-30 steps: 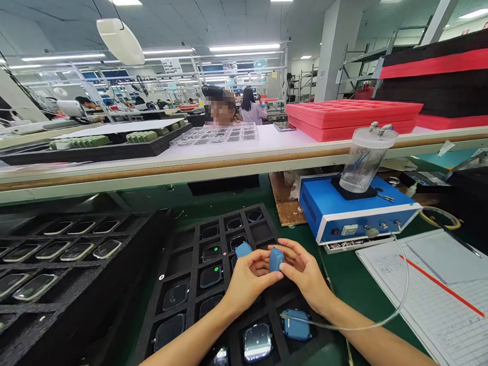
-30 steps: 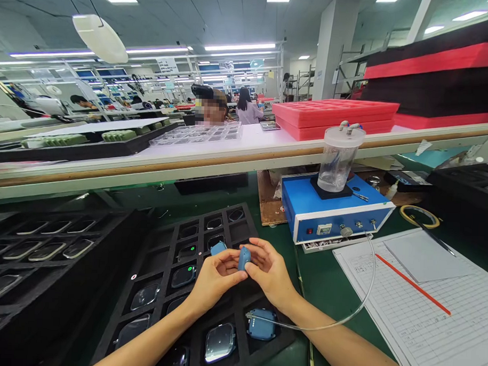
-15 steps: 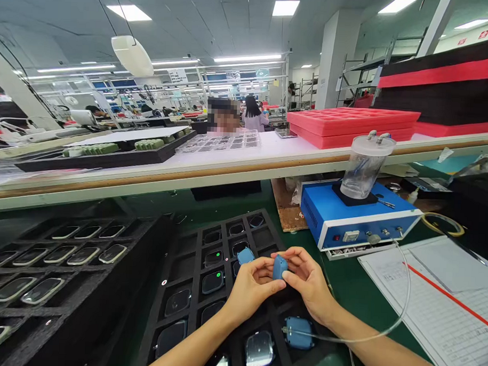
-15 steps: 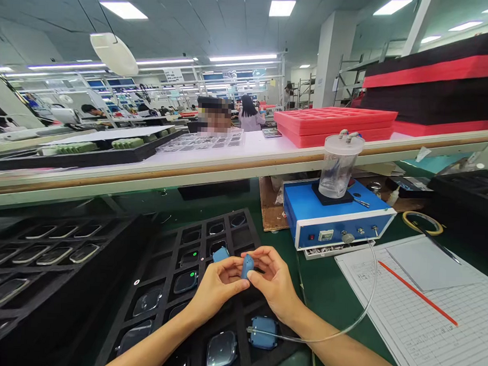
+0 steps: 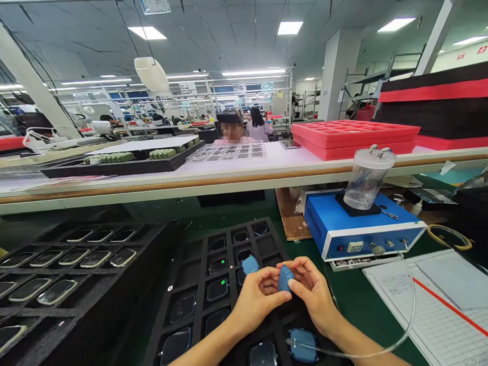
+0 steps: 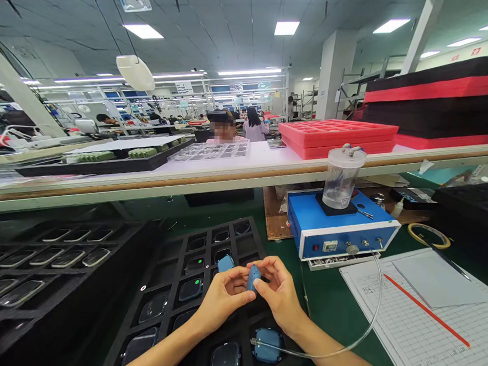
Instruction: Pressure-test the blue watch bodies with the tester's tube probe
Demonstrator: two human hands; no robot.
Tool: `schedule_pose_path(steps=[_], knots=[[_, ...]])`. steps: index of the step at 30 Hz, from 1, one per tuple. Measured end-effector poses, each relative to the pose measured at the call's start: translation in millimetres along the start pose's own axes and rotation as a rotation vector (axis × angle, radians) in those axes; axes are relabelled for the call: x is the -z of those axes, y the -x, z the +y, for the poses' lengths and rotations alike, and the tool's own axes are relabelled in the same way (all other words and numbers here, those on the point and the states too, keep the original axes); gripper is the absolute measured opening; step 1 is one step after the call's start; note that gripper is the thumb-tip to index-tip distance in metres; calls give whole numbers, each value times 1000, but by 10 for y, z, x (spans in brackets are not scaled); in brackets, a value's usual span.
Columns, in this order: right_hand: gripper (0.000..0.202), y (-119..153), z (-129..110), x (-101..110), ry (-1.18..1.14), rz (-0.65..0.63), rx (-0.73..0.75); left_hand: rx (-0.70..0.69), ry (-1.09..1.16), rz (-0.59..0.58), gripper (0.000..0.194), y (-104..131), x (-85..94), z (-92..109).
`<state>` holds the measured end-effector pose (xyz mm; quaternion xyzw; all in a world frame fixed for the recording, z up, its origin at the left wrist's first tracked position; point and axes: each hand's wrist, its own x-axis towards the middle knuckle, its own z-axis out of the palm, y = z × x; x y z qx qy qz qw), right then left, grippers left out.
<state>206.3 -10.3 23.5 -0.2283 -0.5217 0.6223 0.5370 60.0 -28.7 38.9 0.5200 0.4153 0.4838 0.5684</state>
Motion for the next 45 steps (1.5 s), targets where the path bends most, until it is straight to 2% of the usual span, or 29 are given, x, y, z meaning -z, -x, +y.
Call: schedule_pose_path(steps=[9,12,15,19,22,28,33,37,39,42,45], knots=[[24,11,39,4,11,76,-67,10,-18,-30,33,-10,-7,-1],[25,23,74,47,-3,115,-140,-20,-229,14,41,6,-12,-4],[27,12,93,86,10,211,-161,-50,-493,23,54,24,-3,-15],[24,-12,97,95,14,293,-109,-112,-869,-88,40,46,-4,-40],[22,-25,112,88,0,310,-119,-125,-1022,-116,41,43,-16,-51],[19,-41,88,40,-6,286,-113,-141,-1094,-72,32,58,-31,-18],[19,-26,62,22,5,266,-125,-77,-1123,3,31,85,-58,16],[20,-27,59,27,42,250,-125,-121,-1084,-74,36,83,-68,70],[21,-40,56,28,97,261,-103,-148,-1078,-121,39,84,-60,90],[22,-83,50,18,235,255,-33,-143,-1135,-107,42,93,-42,88],[18,-161,48,-23,474,111,-10,-150,-1206,-131,39,110,-23,70]])
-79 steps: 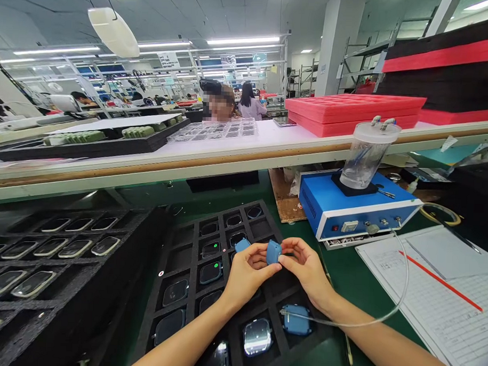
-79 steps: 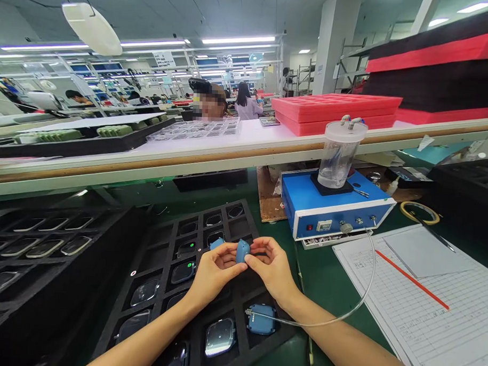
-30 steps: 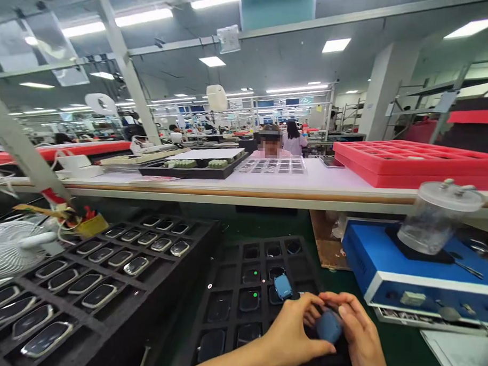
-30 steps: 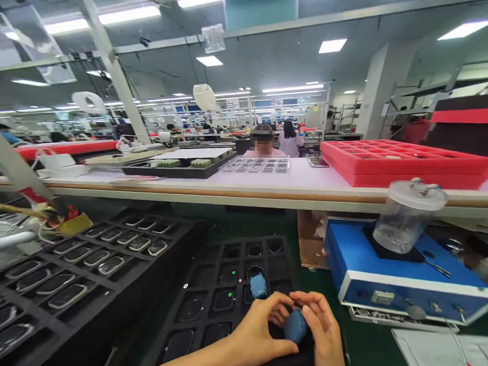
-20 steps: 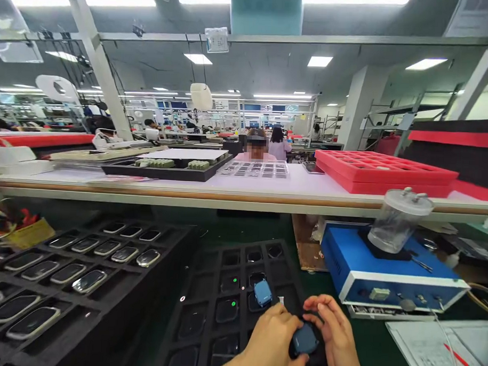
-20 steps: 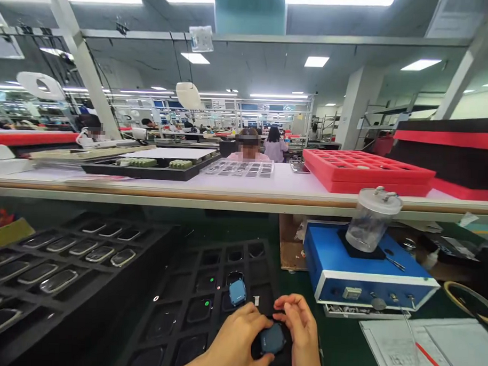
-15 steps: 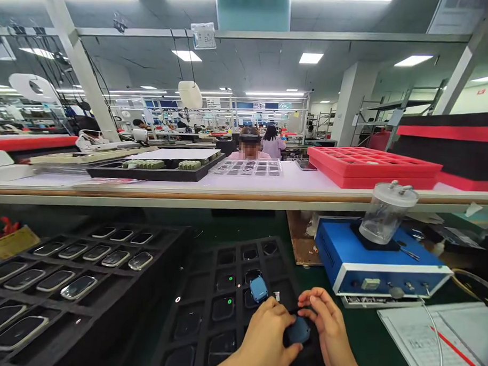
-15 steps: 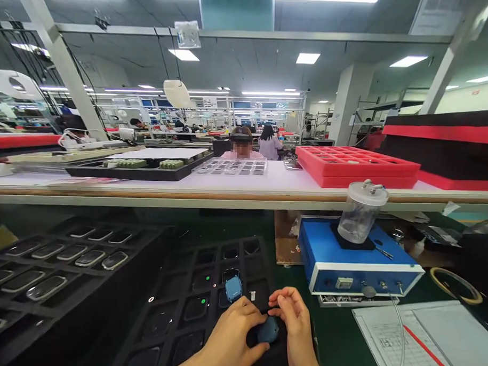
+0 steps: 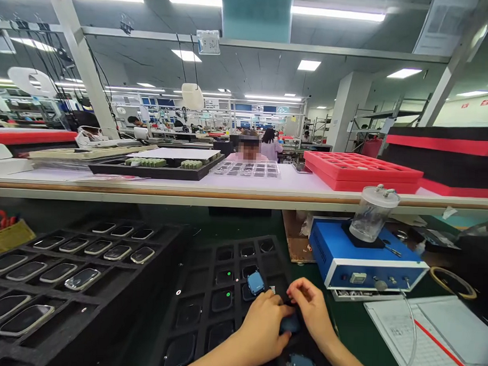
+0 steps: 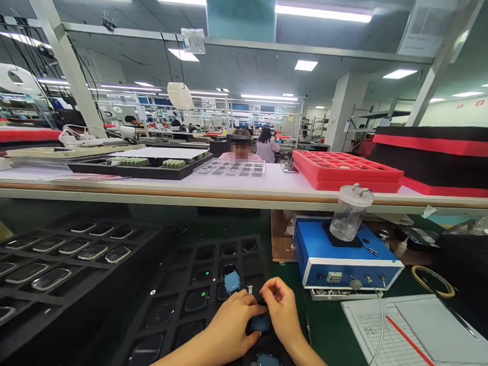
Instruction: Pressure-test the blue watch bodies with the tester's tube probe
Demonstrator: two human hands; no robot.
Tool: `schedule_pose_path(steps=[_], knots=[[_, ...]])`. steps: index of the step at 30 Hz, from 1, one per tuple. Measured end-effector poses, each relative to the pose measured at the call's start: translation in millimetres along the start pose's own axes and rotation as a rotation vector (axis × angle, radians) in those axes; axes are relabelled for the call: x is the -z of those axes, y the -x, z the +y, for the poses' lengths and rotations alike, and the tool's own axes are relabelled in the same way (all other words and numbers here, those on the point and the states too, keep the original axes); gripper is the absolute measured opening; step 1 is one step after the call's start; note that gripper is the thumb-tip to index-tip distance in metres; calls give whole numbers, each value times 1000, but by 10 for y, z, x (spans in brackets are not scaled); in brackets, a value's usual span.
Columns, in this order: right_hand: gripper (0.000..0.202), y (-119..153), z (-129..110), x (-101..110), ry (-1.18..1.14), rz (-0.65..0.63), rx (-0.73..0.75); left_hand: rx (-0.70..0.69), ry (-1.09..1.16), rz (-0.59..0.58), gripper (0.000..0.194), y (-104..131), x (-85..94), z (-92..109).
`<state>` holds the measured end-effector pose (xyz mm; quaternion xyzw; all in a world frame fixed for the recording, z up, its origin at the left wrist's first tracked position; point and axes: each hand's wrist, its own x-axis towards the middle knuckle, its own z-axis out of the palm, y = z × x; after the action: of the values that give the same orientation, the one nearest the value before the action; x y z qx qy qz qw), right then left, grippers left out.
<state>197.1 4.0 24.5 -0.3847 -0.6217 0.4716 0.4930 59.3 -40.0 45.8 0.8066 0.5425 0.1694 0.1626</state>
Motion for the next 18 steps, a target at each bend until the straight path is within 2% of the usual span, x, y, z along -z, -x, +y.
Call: schedule_pose_path(steps=[2,4,6,7,10,12,15,18], knots=[[13,-67,-22,-44,259,-107,73,-47,-14,-14,34,13,13,-21],[17,-149,-42,-88,566,-177,154,-69,11,-7,24,16,62,-58],[25,-238,-53,-129,831,-248,180,-7,28,48,14,3,147,-117],[26,-281,-53,-148,920,-286,167,47,20,99,15,-10,198,-155],[27,-375,-34,-206,1039,-360,123,202,-48,293,22,-59,335,-288],[26,-400,-13,-244,1071,-363,106,267,-91,361,25,-86,371,-371],[25,-404,15,-284,1104,-357,92,312,-121,346,39,-106,330,-449],[23,-405,38,-284,1089,-344,94,304,-111,291,39,-113,259,-482]])
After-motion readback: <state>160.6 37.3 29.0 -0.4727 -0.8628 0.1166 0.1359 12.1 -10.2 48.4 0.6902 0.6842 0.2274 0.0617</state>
